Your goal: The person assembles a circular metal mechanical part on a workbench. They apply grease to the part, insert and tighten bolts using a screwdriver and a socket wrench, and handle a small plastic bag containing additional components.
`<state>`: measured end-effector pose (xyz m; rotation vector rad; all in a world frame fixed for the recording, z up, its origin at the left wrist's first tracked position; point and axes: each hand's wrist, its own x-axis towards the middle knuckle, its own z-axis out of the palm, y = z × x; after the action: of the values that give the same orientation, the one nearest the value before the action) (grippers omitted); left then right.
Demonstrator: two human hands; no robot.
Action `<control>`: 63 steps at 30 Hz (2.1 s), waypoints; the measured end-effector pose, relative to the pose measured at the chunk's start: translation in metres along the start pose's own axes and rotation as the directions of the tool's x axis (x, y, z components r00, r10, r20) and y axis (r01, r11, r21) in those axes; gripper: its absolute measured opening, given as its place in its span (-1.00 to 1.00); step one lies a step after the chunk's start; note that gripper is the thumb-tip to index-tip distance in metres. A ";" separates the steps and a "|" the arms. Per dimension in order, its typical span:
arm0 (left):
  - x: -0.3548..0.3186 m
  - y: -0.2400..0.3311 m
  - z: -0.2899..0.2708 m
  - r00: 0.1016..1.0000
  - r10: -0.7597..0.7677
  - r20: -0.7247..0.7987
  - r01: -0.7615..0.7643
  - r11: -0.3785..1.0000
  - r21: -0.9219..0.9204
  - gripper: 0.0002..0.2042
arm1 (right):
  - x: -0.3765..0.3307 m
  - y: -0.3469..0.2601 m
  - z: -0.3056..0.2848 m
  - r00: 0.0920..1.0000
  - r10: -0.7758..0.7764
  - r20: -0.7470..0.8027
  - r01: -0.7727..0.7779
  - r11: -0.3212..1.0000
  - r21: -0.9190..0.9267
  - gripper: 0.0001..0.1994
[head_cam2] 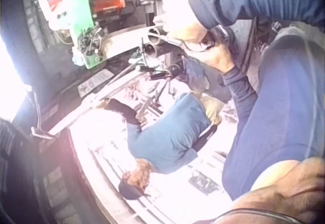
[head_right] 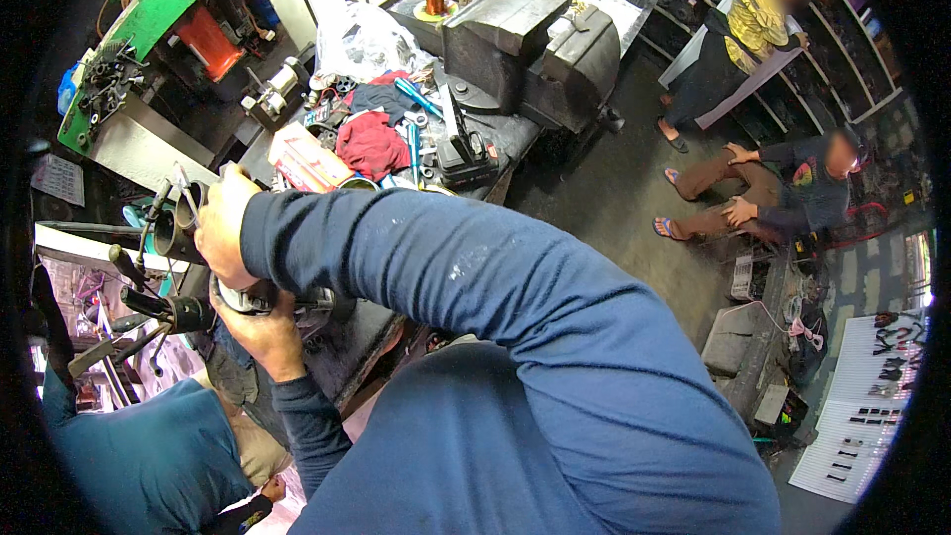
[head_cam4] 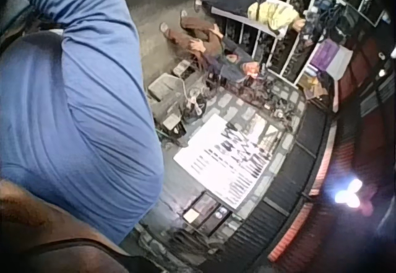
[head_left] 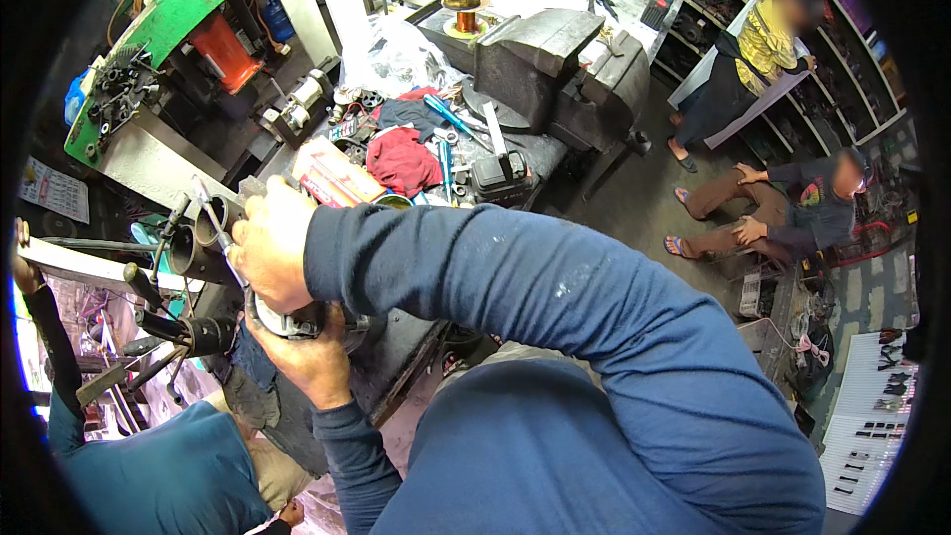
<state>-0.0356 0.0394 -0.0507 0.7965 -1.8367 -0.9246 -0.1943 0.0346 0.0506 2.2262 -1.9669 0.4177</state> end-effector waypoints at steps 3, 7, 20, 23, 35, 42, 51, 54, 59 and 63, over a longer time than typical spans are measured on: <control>0.001 0.000 0.000 1.000 -0.027 0.000 0.027 0.999 -0.032 -0.07 | -0.002 0.001 -0.003 0.981 0.017 0.192 -0.042 0.991 0.124 -0.74; 0.002 0.000 0.001 1.000 0.012 0.002 -0.012 0.999 -0.036 -0.06 | 0.001 0.000 -0.007 0.992 -0.011 0.128 0.009 1.000 0.021 -0.71; -0.001 -0.006 -0.005 0.999 0.029 0.016 -0.030 0.997 0.074 0.02 | 0.003 0.002 0.003 0.987 -0.026 0.157 0.010 0.994 0.105 -0.69; -0.002 -0.008 -0.006 1.000 0.023 0.000 -0.023 0.993 0.116 0.03 | 0.009 0.004 -0.003 0.948 -0.060 0.312 0.004 0.984 0.178 -0.64; -0.009 0.015 -0.002 0.995 0.054 -0.081 -0.028 0.954 0.300 0.13 | 0.016 0.283 -0.031 0.941 -0.034 0.338 0.021 0.999 0.042 -0.40; -0.033 0.040 0.021 0.963 0.108 -0.246 -0.010 0.930 0.367 0.00 | -0.085 0.400 0.160 0.630 0.061 0.774 -0.226 0.968 0.108 -0.71; -0.037 0.055 0.003 0.978 0.074 -0.195 0.019 0.899 0.437 -0.03 | -0.106 0.364 0.176 0.620 0.239 0.747 -0.273 0.959 -0.079 -0.68; -0.038 0.050 0.007 0.975 0.023 -0.222 0.082 0.889 0.451 -0.10 | -0.102 0.359 0.170 0.668 0.220 0.711 -0.254 0.965 -0.060 -0.68; -0.040 0.046 0.011 0.964 0.044 -0.261 0.093 0.868 0.488 -0.17 | -0.106 0.340 0.172 0.571 0.289 0.768 -0.363 0.928 -0.079 -0.65; -0.039 0.045 0.013 0.951 -0.010 -0.308 0.128 0.921 0.369 -0.11 | -0.107 0.330 0.173 0.560 0.326 0.762 -0.400 0.912 -0.096 -0.63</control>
<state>-0.0385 0.0975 -0.0333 1.1838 -1.7445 -0.4497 -0.5124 0.0423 -0.1711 2.2297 -2.8943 -0.5628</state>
